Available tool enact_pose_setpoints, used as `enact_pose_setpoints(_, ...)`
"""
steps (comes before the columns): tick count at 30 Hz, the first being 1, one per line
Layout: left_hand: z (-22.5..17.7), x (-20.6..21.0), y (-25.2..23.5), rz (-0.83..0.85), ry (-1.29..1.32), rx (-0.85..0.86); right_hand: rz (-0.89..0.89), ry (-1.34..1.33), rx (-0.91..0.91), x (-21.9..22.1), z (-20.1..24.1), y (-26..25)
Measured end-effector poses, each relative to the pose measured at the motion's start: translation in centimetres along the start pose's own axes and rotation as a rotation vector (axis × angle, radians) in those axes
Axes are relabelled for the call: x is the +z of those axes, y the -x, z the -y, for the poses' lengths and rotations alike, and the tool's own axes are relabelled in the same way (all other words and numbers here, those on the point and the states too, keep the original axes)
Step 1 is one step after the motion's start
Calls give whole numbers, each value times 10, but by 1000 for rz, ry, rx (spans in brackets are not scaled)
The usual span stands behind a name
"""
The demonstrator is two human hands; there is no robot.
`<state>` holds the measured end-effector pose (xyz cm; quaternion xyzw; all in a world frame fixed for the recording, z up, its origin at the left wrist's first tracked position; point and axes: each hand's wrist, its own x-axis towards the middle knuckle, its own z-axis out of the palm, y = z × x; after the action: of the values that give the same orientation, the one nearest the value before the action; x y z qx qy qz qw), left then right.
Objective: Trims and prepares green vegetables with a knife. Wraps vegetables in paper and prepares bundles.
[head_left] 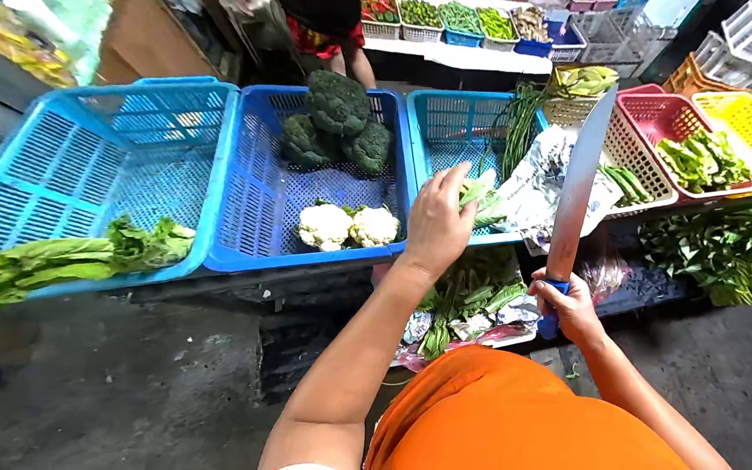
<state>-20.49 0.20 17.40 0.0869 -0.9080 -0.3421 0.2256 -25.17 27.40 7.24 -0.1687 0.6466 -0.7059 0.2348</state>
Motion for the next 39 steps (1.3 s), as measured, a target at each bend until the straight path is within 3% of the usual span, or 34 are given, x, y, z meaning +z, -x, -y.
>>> enact_pose_setpoints(2,-2,9,9,-94,82,115,25,43,33,-12,-14,12)
enact_pose_setpoints(3,-2,14,19,-57,153,145,37,83,56,-20,-23,19)
enact_pose_setpoints(5,7,32,46,161,346,99,55,198,131,-37,-41,36)
enact_pose_setpoints(7,34,58,72,511,481,-101,78,349,223,-56,-61,54)
enact_pose_setpoints(10,87,98,90,1030,236,-328,155,534,419,-84,-94,79)
enact_pose_setpoints(12,119,130,99,1104,89,-465,211,608,620,-96,-113,93)
enact_pose_setpoints(15,147,175,96,909,10,-710,233,674,831,-103,-136,104)
enact_pose_setpoints(19,166,242,80,736,2,-774,164,706,928,-101,-149,119)
enact_pose_setpoints(25,164,318,70,729,-224,-828,95,793,919,-102,-148,139)
enact_pose_setpoints(31,156,317,65,668,-216,-773,98,894,820,-109,-126,149)
enact_pose_setpoints(33,154,306,69,496,-87,-806,85,933,788,-110,-119,140)
enact_pose_setpoints(36,141,274,90,99,232,-840,124,973,732,-113,-110,119)
enact_pose_setpoints(39,126,237,118,-50,432,-822,221,1024,635,-109,-102,96)
